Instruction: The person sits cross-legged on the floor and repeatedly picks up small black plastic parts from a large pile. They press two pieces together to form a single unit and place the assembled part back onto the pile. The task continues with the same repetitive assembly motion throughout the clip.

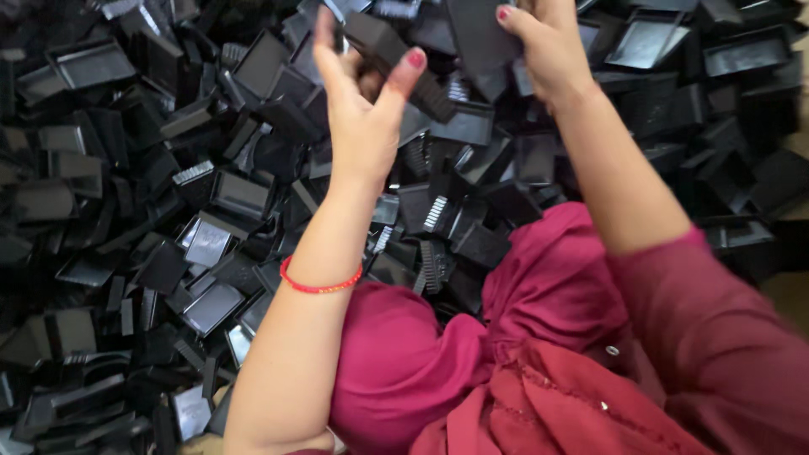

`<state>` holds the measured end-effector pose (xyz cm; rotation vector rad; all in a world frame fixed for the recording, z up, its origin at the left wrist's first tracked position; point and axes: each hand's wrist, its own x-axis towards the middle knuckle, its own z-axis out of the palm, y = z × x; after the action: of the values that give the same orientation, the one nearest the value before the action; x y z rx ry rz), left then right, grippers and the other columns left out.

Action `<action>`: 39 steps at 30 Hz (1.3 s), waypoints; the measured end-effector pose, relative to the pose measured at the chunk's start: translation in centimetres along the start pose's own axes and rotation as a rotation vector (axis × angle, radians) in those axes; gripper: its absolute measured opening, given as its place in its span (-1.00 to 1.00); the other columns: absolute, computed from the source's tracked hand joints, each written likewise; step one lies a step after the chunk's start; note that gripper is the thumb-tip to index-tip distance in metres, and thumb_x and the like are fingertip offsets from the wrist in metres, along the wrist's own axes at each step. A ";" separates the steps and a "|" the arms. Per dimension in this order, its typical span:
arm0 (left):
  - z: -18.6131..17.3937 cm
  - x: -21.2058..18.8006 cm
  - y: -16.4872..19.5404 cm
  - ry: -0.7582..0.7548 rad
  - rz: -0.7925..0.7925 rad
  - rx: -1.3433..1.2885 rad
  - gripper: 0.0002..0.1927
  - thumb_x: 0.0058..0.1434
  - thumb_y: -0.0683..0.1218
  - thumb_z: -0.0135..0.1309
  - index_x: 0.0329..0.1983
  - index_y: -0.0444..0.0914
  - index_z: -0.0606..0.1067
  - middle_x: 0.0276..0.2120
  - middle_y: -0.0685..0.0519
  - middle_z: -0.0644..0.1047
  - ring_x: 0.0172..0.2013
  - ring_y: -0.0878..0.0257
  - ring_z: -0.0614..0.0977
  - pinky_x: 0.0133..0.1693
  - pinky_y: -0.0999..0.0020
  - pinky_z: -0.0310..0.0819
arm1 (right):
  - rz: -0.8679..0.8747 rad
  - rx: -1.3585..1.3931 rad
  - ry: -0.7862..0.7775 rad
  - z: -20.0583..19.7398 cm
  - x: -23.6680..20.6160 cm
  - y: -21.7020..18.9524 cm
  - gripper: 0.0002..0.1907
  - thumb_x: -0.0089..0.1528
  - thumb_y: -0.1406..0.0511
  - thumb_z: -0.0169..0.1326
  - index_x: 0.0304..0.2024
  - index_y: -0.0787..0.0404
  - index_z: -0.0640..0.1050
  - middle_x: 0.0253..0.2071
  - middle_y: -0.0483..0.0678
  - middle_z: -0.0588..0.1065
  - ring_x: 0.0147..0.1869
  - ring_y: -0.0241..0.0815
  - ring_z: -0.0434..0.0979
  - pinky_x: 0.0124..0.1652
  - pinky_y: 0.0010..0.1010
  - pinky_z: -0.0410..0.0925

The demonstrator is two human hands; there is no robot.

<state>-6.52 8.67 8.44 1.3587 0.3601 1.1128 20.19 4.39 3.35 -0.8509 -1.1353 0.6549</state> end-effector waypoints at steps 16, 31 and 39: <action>6.4 -0.5 0.1 -0.635 -0.383 -0.137 -0.16 0.26 -0.15 0.31 0.53 -0.16 0.16 0.12 -0.04 0.54 0.03 0.25 0.64 -0.02 0.36 0.60 | -0.072 -0.266 0.044 4.4 -14.4 -8.7 -0.20 0.38 0.13 -0.01 0.57 0.35 0.12 0.45 0.01 0.20 0.51 -0.15 0.30 0.45 -0.36 0.24; 6.3 -1.1 0.8 -0.658 -0.250 -0.178 -0.09 0.14 -0.32 0.39 0.48 -0.19 0.18 0.19 -0.09 0.50 0.20 0.14 0.61 0.24 0.20 0.54 | -0.349 -0.529 0.061 5.5 -15.2 -10.9 -0.44 0.48 0.22 -0.12 0.51 0.25 0.29 0.54 0.16 0.18 0.61 -0.02 0.22 0.52 -0.29 0.14; 6.5 -1.6 0.4 -0.579 -0.201 -0.223 -0.13 0.17 -0.31 0.38 0.47 -0.20 0.19 0.14 -0.06 0.50 0.15 0.17 0.62 0.20 0.24 0.57 | -0.364 -0.508 0.096 7.5 -15.1 -10.7 -0.41 0.48 0.12 -0.11 0.47 0.29 0.24 0.53 0.19 0.14 0.62 0.02 0.18 0.53 -0.27 0.10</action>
<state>-2.48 3.47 9.85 1.3444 -0.0513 0.5391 8.73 -11.72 6.24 -1.0520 -1.3489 0.0166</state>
